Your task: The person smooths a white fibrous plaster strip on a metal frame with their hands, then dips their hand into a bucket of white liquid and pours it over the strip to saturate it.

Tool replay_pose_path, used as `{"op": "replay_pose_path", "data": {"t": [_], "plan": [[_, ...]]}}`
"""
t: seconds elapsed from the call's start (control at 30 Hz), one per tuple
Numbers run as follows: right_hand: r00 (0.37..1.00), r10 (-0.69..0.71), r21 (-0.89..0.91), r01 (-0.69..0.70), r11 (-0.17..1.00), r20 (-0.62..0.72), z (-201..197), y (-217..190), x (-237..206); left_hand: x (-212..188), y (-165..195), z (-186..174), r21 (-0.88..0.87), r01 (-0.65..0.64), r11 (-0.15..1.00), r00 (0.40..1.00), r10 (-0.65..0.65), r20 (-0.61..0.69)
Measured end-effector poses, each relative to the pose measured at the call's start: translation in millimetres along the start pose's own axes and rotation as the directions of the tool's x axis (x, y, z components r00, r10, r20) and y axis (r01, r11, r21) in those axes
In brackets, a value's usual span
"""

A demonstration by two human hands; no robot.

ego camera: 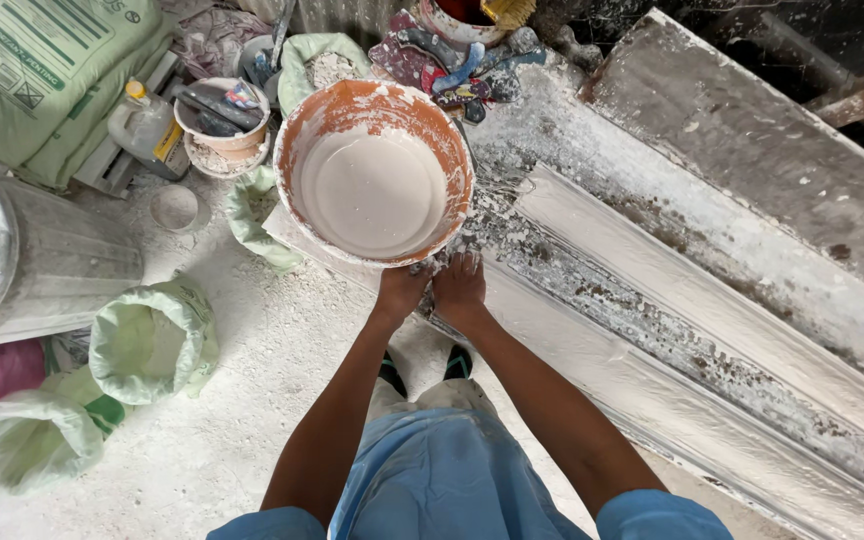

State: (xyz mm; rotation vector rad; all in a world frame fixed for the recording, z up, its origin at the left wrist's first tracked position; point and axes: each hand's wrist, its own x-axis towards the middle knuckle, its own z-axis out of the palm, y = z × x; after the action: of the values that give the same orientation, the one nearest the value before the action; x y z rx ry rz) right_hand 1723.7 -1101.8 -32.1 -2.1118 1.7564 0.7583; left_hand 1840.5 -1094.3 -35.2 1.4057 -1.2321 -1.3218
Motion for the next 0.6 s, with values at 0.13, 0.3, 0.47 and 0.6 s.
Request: {"op": "replay_pose_path", "data": {"t": [0.13, 0.3, 0.47, 0.6], "plan": [[0.979, -0.028, 0.012, 0.031, 0.999, -0.200, 8.2, 2.9, -2.3, -1.5, -1.4, -1.7, 0.278, -0.028, 0.960, 0.999, 0.035, -0.021], [0.920, -0.132, 0.112, 0.185, 0.976, -0.369, 5.0, 24.1, -9.2, 0.8, -10.3, 2.8, 0.433, -0.333, 0.838, 0.898, 0.422, -0.127], [0.976, 0.112, 0.969, 0.163, 0.188, -0.186, 20.5, 67.1, -10.5, -0.5, -17.0, 5.9, 0.559, -0.122, 0.820, 0.972, 0.212, -0.099], [0.975, 0.195, 0.993, 0.115, -0.016, -0.110, 47.6, 95.4, -13.3, -5.3, -18.4, 9.2, 0.642, -0.114, 0.758, 0.977, 0.204, -0.068]]}}
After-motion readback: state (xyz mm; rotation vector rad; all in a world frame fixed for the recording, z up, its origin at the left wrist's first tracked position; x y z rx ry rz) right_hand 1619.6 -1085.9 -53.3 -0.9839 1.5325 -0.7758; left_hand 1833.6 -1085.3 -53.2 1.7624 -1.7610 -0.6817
